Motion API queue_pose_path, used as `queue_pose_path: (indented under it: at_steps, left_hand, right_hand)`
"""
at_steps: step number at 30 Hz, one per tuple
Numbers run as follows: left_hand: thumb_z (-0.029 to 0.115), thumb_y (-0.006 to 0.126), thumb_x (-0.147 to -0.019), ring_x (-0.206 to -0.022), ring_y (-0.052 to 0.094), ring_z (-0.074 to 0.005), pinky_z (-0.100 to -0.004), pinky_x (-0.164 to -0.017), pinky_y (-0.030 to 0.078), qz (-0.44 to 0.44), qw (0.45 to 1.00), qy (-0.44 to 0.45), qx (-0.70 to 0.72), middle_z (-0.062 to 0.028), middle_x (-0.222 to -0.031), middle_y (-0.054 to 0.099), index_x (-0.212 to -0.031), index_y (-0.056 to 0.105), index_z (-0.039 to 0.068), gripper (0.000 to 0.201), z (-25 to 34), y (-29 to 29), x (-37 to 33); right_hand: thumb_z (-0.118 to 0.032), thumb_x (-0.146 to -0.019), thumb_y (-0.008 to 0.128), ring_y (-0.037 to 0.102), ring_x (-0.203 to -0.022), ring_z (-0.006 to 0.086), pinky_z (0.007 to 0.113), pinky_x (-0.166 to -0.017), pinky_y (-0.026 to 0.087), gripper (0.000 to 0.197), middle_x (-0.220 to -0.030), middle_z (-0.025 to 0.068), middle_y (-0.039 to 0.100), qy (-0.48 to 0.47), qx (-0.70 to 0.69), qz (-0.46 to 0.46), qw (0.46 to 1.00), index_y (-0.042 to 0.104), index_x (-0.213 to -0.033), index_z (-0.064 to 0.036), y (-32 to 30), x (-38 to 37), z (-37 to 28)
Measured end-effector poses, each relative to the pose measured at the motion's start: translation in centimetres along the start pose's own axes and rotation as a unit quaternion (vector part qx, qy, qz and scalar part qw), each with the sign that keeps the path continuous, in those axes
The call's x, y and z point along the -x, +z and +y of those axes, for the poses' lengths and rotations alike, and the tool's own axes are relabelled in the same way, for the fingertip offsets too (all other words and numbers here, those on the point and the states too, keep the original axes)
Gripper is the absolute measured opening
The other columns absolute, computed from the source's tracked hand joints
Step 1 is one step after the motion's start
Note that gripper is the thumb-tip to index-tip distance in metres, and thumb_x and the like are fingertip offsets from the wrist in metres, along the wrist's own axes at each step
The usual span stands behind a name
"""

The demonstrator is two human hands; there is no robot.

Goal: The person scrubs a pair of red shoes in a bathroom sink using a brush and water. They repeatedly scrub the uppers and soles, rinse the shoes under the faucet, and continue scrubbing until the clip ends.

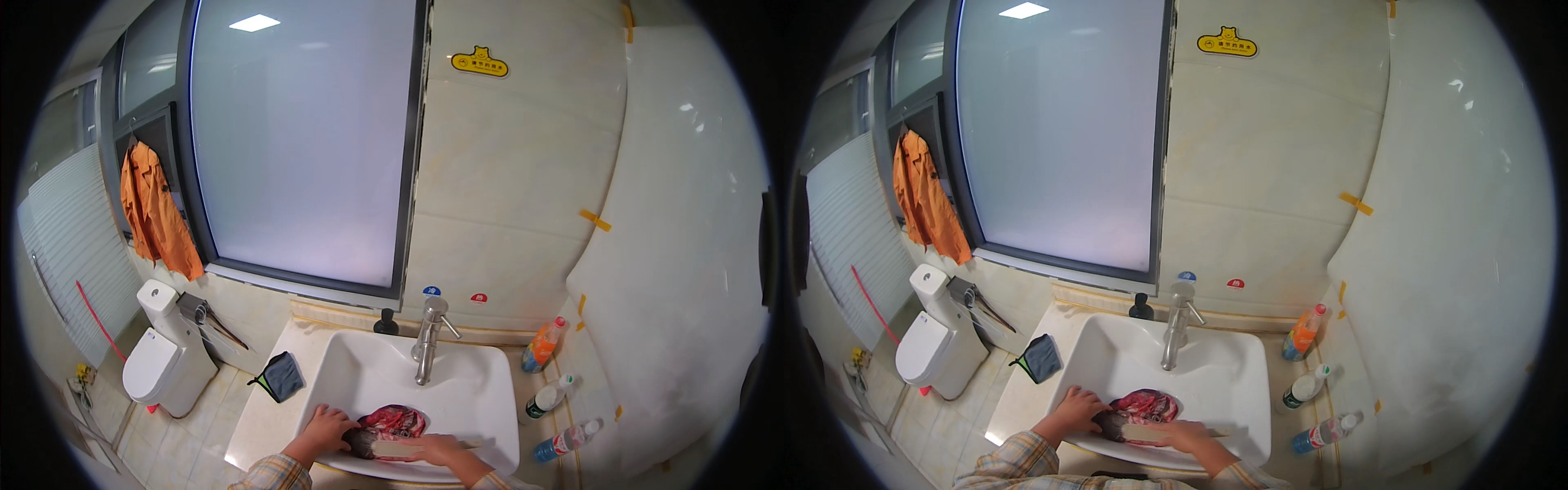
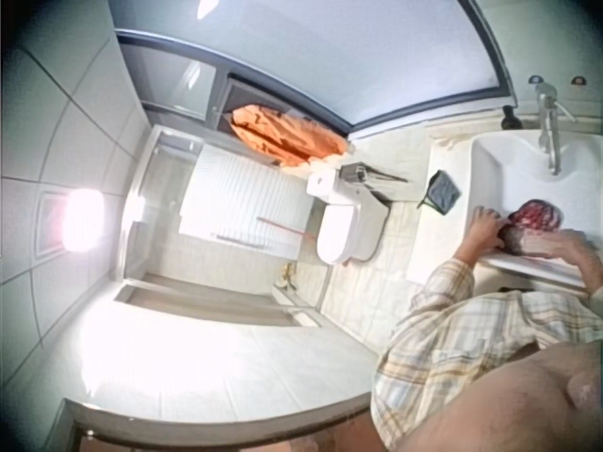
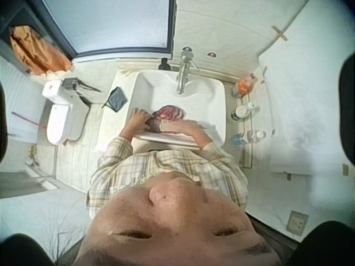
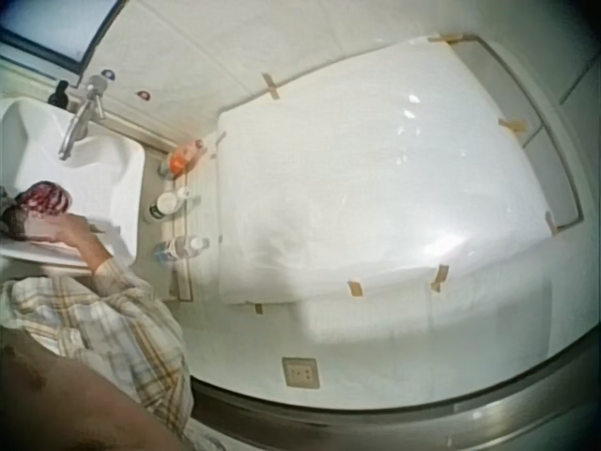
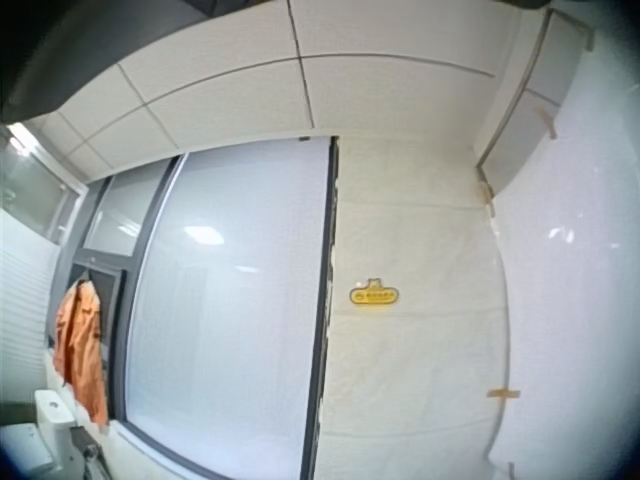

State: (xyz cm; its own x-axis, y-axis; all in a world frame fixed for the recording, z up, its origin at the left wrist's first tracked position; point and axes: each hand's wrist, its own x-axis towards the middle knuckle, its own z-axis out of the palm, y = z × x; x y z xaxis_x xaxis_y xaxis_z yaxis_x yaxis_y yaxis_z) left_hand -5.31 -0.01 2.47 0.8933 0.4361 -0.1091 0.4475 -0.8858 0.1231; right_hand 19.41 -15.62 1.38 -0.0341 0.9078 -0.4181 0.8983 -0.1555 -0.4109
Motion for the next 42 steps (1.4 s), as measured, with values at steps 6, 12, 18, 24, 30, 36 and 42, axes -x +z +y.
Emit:
queue_pose_path:
  at_steps: [6, 12, 18, 24, 30, 36, 42]
  left_hand:
    - [0.038, 0.075, -0.059, -0.113, 0.047, -0.0221, -0.0499, -0.099, 0.023, -0.005, 1.0, 0.001, 0.017, -0.0025, -0.106, 0.059, -0.113, 0.061, 0.025, 0.058, 0.1, -0.3, -0.3]
    - [0.038, 0.075, -0.06, -0.115, 0.045, -0.0221, -0.0516, -0.101, 0.022, -0.024, 1.0, -0.009, 0.015, -0.0015, -0.109, 0.059, -0.115, 0.06, 0.027, 0.057, 0.0, -0.3, -0.4]
    - [0.039, 0.075, -0.06, -0.115, 0.046, -0.0223, -0.0515, -0.1, 0.022, -0.012, 1.0, -0.006, 0.002, -0.003, -0.108, 0.059, -0.116, 0.059, 0.028, 0.059, -0.2, 0.2, -0.3]
    - [0.039, 0.075, -0.061, -0.116, 0.045, -0.023, -0.052, -0.1, 0.021, -0.026, 1.0, -0.001, -0.003, -0.003, -0.109, 0.058, -0.117, 0.058, 0.028, 0.059, -0.1, 0.2, -0.5]
    - [0.039, 0.075, -0.061, -0.115, 0.046, -0.0218, -0.0524, -0.1, 0.023, -0.009, 1.0, 0.005, -0.003, -0.0026, -0.108, 0.058, -0.117, 0.057, 0.028, 0.06, -0.2, 0.3, -0.2]
    - [0.04, 0.074, -0.061, -0.115, 0.046, -0.0221, -0.0527, -0.1, 0.023, -0.005, 1.0, 0.005, -0.03, -0.0026, -0.109, 0.059, -0.117, 0.057, 0.028, 0.06, -0.1, 0.4, -0.2]
    - [0.04, 0.074, -0.061, -0.118, 0.044, -0.0225, -0.0524, -0.102, 0.021, -0.022, 1.0, -0.002, -0.007, -0.0024, -0.111, 0.059, -0.118, 0.057, 0.027, 0.06, -0.1, 0.1, -0.4]
  right_hand:
    - [-0.041, -0.08, 0.061, 0.061, -0.096, 0.0248, 0.038, -0.08, 0.048, 0.051, -0.108, 0.0023, 0.063, 0.042, 0.024, -0.005, 0.999, 0.042, -0.128, -0.0464, -2.6, 3.3, 4.1]
    - [-0.04, -0.08, 0.061, 0.061, -0.093, 0.0247, 0.037, -0.079, 0.048, 0.05, -0.104, 0.005, 0.063, -0.018, -0.007, 0.032, 0.999, 0.044, -0.127, -0.0434, -1.5, 0.4, -1.8]
    - [-0.041, -0.079, 0.062, 0.06, -0.097, 0.0238, 0.037, -0.079, 0.047, 0.051, -0.11, 0.002, 0.062, -0.001, 0.027, -0.012, 1.0, 0.043, -0.127, -0.0474, -1.5, 0.3, -1.3]
    - [-0.039, -0.079, 0.062, 0.06, -0.097, 0.0244, 0.037, -0.079, 0.048, 0.051, -0.111, 0.0029, 0.062, 0.045, 0.033, -0.046, 0.997, 0.044, -0.126, -0.0466, -4.4, 2.9, 3.2]
    - [-0.04, -0.081, 0.061, 0.06, -0.094, 0.0249, 0.037, -0.078, 0.048, 0.047, -0.11, 0.0044, 0.061, -0.003, -0.024, 0.065, 0.998, 0.048, -0.126, -0.0399, -1.8, -0.7, -1.6]
    - [-0.039, -0.08, 0.062, 0.06, -0.098, 0.0244, 0.037, -0.082, 0.046, 0.049, -0.112, 0.0019, 0.061, 0.016, -0.041, 0.011, 0.999, 0.046, -0.126, -0.044, -1.5, -0.7, 0.4]
    - [-0.039, -0.079, 0.063, 0.059, -0.1, 0.023, 0.037, -0.082, 0.047, 0.049, -0.111, 0.0007, 0.062, 0.071, -0.01, -0.025, 0.997, 0.048, -0.126, -0.042, -4.5, 1.6, 3.4]
